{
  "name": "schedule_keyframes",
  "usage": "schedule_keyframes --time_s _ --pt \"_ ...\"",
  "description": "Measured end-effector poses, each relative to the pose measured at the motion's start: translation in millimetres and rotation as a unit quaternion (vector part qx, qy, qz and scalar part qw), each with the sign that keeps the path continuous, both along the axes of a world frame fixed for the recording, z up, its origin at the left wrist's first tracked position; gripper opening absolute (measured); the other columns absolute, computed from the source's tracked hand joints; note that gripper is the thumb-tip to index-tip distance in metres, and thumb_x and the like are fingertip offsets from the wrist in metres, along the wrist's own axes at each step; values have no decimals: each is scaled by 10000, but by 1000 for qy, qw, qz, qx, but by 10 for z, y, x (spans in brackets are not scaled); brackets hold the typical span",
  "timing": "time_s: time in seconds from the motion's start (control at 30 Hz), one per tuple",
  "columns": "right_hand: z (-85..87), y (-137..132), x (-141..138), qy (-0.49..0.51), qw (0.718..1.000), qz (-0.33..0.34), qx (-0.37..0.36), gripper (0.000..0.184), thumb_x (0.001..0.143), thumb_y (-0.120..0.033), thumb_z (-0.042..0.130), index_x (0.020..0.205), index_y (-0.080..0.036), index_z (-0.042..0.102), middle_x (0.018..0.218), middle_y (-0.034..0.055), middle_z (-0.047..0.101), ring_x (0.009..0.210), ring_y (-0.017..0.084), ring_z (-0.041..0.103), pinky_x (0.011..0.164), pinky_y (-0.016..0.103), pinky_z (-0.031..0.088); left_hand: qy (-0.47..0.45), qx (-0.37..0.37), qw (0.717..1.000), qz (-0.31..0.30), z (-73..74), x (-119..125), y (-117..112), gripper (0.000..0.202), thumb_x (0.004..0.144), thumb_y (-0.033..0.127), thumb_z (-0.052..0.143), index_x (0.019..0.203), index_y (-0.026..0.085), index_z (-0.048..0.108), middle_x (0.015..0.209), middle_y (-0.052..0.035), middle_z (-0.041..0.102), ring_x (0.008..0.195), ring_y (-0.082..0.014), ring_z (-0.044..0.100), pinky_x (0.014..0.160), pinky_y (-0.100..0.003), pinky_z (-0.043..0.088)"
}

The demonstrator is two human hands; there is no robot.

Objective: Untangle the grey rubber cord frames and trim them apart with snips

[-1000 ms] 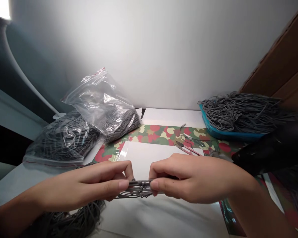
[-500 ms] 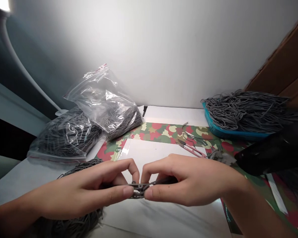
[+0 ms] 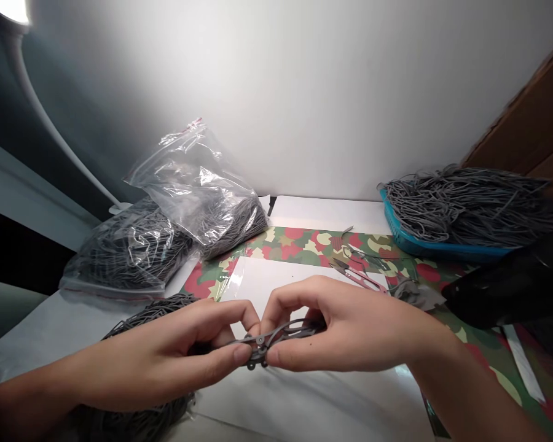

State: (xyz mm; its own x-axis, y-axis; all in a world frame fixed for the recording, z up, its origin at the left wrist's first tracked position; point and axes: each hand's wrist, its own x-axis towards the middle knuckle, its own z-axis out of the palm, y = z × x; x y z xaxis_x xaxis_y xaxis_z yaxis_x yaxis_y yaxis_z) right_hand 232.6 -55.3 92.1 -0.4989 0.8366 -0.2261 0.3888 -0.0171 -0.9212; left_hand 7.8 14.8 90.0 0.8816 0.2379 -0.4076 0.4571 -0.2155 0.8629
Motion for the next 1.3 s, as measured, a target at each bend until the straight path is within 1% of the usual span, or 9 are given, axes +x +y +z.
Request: schedule_keyframes --time_s 0.13,0.37,0.67,0.83,0.93,1.03,1.1,1.2,1.3 --pt "-29 8 -7 -1 999 -1 -39 46 881 -241 673 903 -203 658 783 -59 622 647 72 505 543 153 381 11 9 1000 7 16 5 -6 283 1006 492 405 951 225 485 573 94 322 509 -94 283 422 -232 202" --pt "-38 5 -12 24 997 11 -69 54 892 -245 653 892 -192 646 750 -52 608 645 82 515 544 166 387 29 -54 998 31 44 36 2 379 934 599 495 901 222 506 557 96 310 502 -94 261 419 -238 188" --pt "-31 13 -27 20 997 17 -69 14 865 -205 655 875 -197 649 741 -52 619 629 89 530 542 177 404 25 -39 999 28 31 24 -21 258 962 464 492 929 209 515 638 78 341 555 -99 296 458 -225 234" --pt "69 -93 -7 -91 993 -28 76 137 887 -327 675 998 -270 620 953 -37 663 828 151 606 681 233 481 30 -105 993 52 64 45 -36 298 947 489 523 896 197 495 613 86 348 538 -91 300 454 -203 247" --pt "129 -206 -48 -156 954 -110 230 217 879 -312 690 1068 -314 584 1132 -26 642 1076 198 582 867 283 478 0 -157 984 88 44 52 -43 302 954 487 528 893 192 501 578 93 361 517 -88 290 447 -199 238" --pt "131 -312 -132 -193 918 -129 321 88 901 -195 620 920 -279 602 1000 -29 664 930 164 624 754 245 484 -45 -209 969 123 16 67 -52 327 931 500 579 869 188 503 569 102 335 507 -83 253 442 -204 215" --pt "97 -361 -186 -201 895 -118 381 127 903 -145 561 851 -246 619 867 -22 676 744 146 630 634 249 468 -65 -227 964 126 13 76 -55 353 919 514 597 835 189 490 567 104 322 503 -81 234 440 -208 201" --pt "37 -399 -231 -237 841 -117 472 177 890 -115 525 906 -223 666 831 8 717 661 163 646 556 290 439 -60 -210 969 115 32 75 -51 369 926 517 585 804 189 471 575 96 348 516 -80 252 441 -208 202" --pt "19 -410 -232 -289 813 -105 495 239 855 -84 544 992 -228 677 886 24 752 709 187 686 485 301 393 -49 -196 973 110 50 57 -47 352 926 498 592 806 191 468 581 90 373 532 -85 280 450 -207 217"
